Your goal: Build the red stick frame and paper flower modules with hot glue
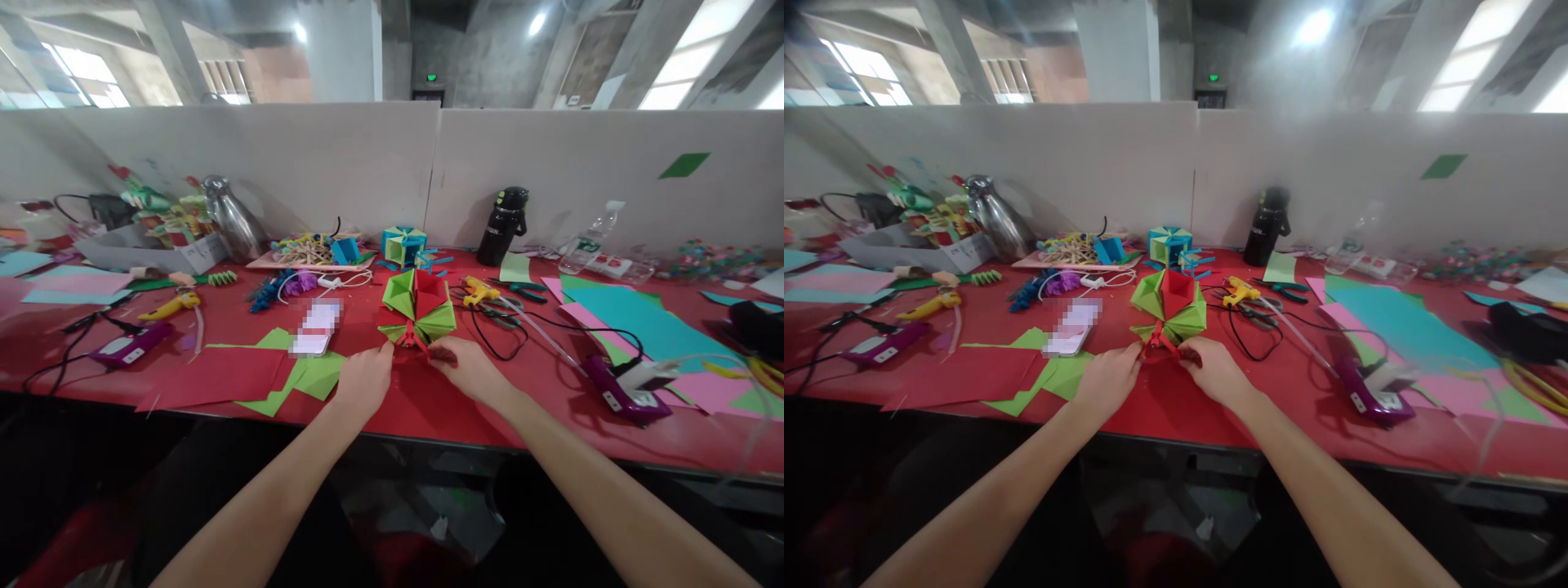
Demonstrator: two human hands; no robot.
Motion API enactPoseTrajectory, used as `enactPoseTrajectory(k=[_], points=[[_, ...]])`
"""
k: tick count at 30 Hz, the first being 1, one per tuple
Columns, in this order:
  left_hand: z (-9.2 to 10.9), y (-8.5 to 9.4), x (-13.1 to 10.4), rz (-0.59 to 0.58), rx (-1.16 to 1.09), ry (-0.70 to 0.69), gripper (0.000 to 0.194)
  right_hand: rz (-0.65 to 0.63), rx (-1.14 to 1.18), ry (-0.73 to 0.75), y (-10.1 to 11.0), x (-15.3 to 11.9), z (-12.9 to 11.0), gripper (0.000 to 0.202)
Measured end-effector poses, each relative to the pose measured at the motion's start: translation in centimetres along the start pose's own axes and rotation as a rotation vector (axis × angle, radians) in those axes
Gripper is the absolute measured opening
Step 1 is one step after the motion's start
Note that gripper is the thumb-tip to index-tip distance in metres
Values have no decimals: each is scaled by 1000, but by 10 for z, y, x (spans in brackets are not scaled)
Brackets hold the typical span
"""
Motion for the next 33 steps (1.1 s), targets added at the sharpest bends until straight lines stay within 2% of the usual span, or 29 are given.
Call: enactPoseTrajectory(k=[5, 12, 16, 21, 33], points=[[3, -2, 4, 10, -33, -14, 24, 1, -20, 35, -2, -2, -3, 19], [12, 18, 9, 252, -326, -53, 48, 97, 35, 43, 2, 0, -21, 22], [10, 27, 8, 301, -507, -34, 38, 127, 103, 23, 9, 1, -32, 21], [9, 35, 11, 332, -621, -69, 26, 150, 139, -9, 10, 3, -36, 19], [11, 36, 14, 343, -689, -89, 22, 171, 174, 34, 8, 7, -40, 16]])
Point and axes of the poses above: each hand's wrist, its own x-axis towards the middle knuckle, its own y-axis out of the back of the hand, z = x × y, the point moved 10 cm from there along x, towards the middle knuckle, and after that the axes turned 14 degrees about z, right-handed, at the moved point
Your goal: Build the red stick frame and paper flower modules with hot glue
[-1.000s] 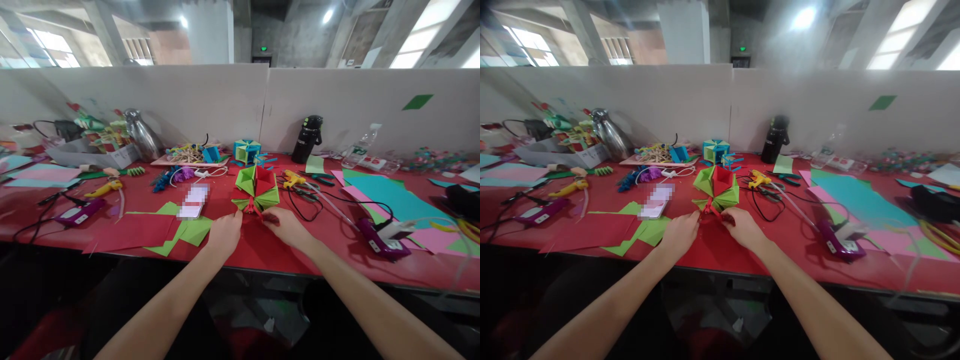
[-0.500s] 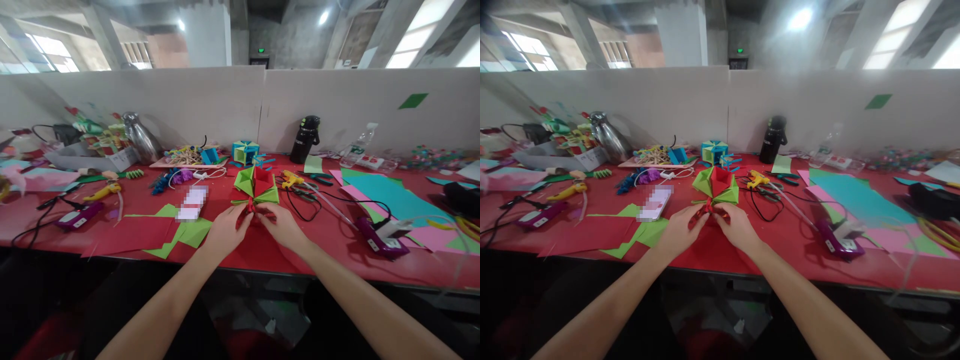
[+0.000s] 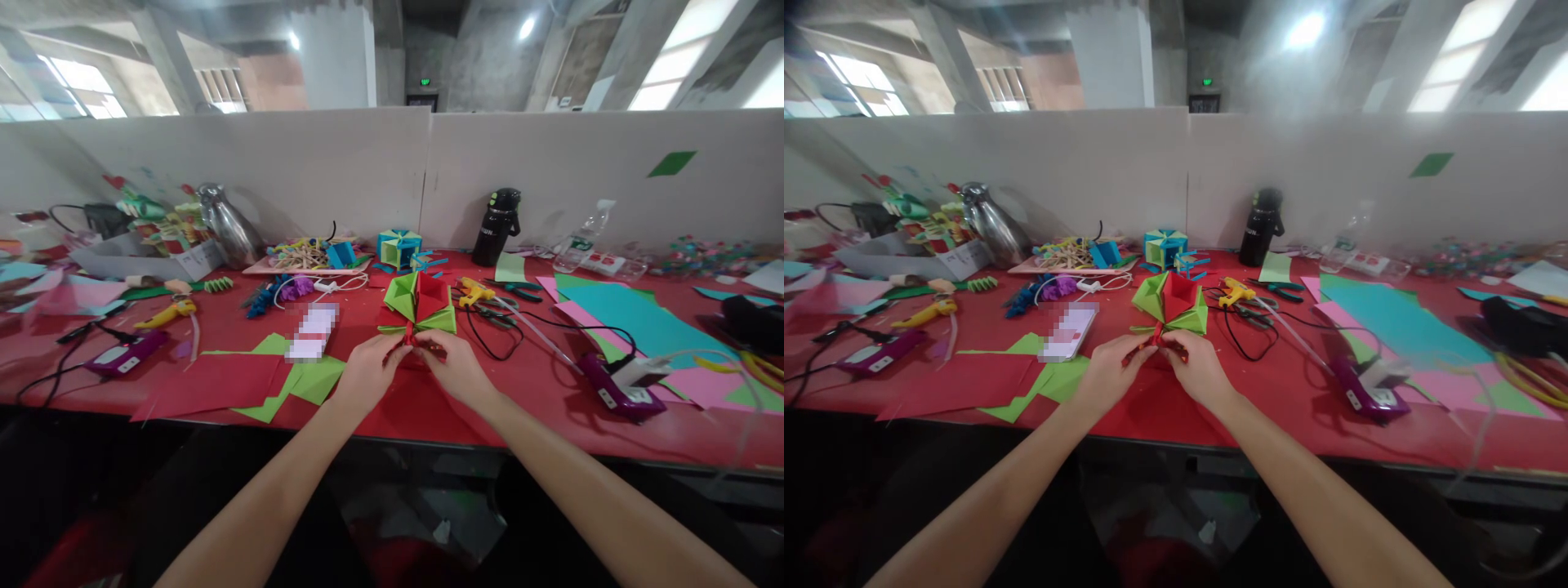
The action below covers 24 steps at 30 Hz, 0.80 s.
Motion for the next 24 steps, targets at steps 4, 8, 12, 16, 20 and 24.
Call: enactPoseTrajectory(k=[4, 8, 12, 16, 20, 24], points=[[1, -1, 0, -12, -6, 7, 23, 6, -5, -2, 1, -1, 0, 16], [1, -1, 0, -21, -13, 18, 24, 9, -14, -12, 2, -1, 1, 15], [2, 0, 0, -10, -19, 4, 23, 6, 1, -5, 1, 0, 0, 16], [1, 0, 1, 5, -21, -6, 21, 14, 2, 6, 2, 1, 1, 15], [0, 0, 0, 8, -30, -8, 22, 15, -8, 33, 2, 1, 0, 14], [0, -2, 0, -4, -28, -11, 23, 16, -7, 37, 3, 1, -1, 14]])
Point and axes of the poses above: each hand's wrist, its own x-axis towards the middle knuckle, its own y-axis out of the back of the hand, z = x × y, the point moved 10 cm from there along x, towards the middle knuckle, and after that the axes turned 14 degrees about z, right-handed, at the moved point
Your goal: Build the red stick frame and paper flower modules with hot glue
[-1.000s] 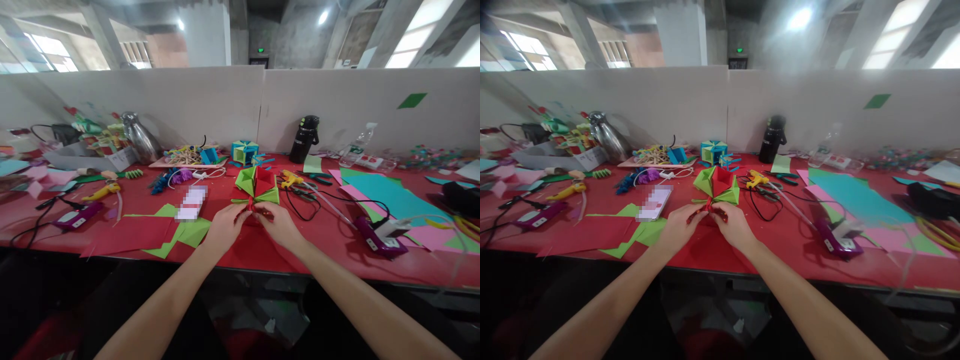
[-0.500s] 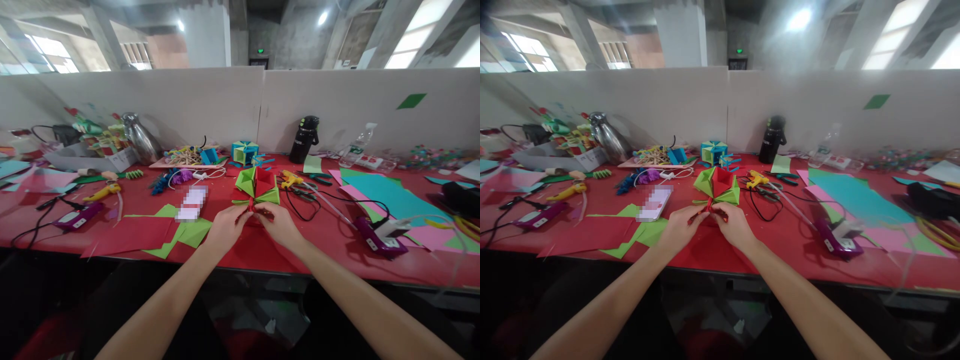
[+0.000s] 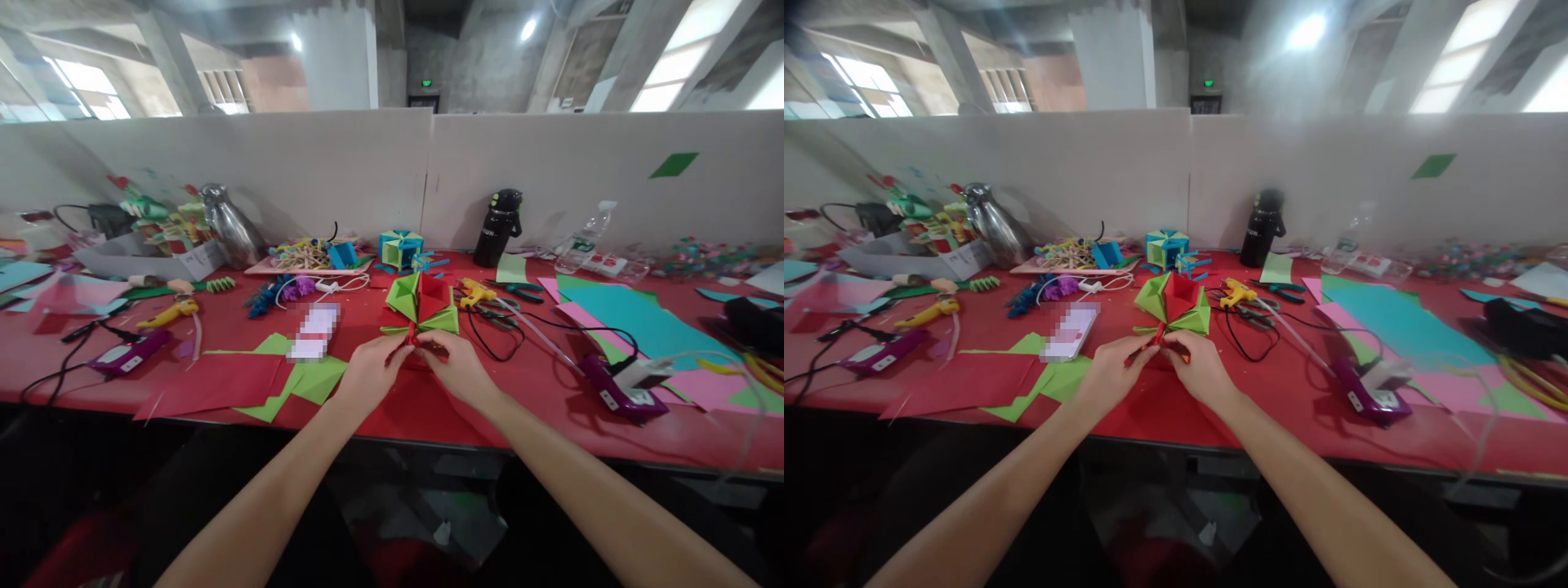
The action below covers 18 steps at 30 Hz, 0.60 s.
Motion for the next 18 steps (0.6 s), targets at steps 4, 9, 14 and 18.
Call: enactPoseTrajectory(k=[4, 9, 14, 18], points=[[2, 2, 1, 14, 30, -13, 22, -13, -36, 6, -1, -1, -1, 16], [6, 2, 3, 13, 32, -28, 23, 18, -123, 94, 2, -1, -7, 23], [4, 2, 3, 13, 58, -22, 21, 51, -230, 124, 3, -1, -6, 18], [4, 2, 2, 9, 75, -22, 21, 61, -250, 162, 2, -3, -9, 16]])
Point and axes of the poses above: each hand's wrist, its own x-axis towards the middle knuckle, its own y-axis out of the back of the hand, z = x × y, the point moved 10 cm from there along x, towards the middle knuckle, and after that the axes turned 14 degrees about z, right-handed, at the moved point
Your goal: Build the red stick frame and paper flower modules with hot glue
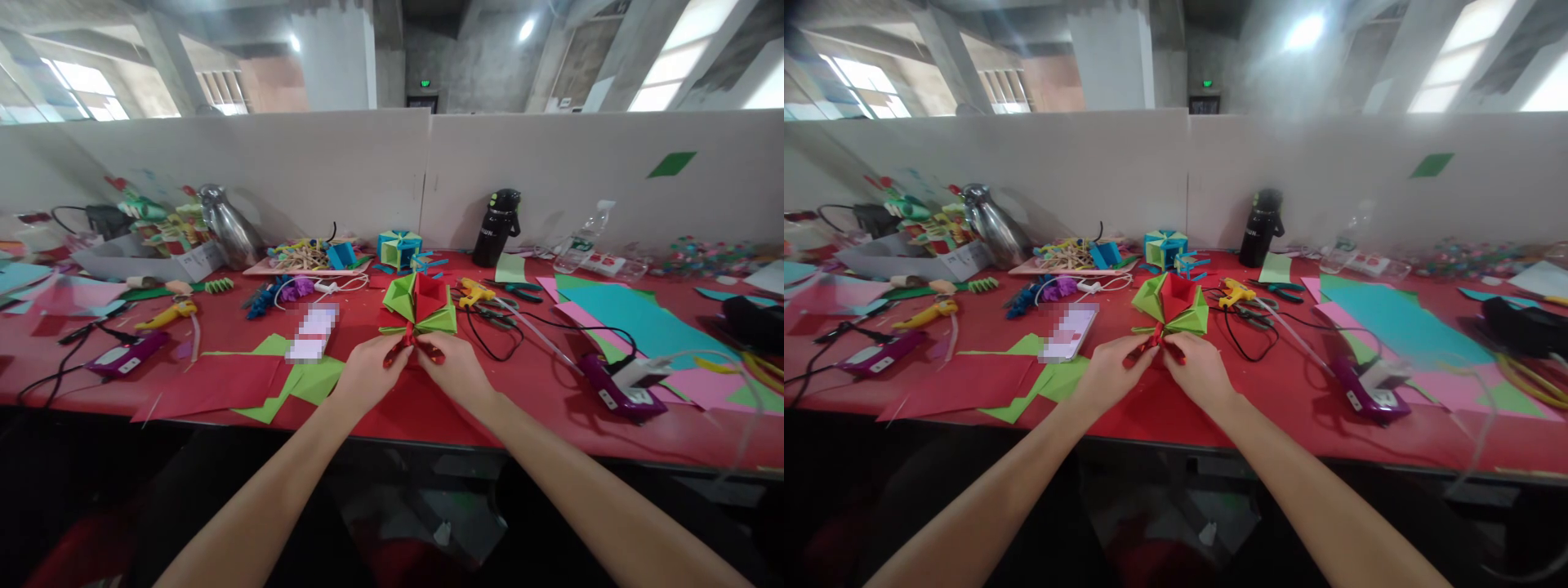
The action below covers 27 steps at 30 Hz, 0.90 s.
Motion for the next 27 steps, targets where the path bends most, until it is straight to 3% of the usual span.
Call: enactPoseTrajectory(k=[27], points=[[3, 0, 0, 2, 1, -9, 20, 2, 32, -35, 0, 1, 0, 17]])
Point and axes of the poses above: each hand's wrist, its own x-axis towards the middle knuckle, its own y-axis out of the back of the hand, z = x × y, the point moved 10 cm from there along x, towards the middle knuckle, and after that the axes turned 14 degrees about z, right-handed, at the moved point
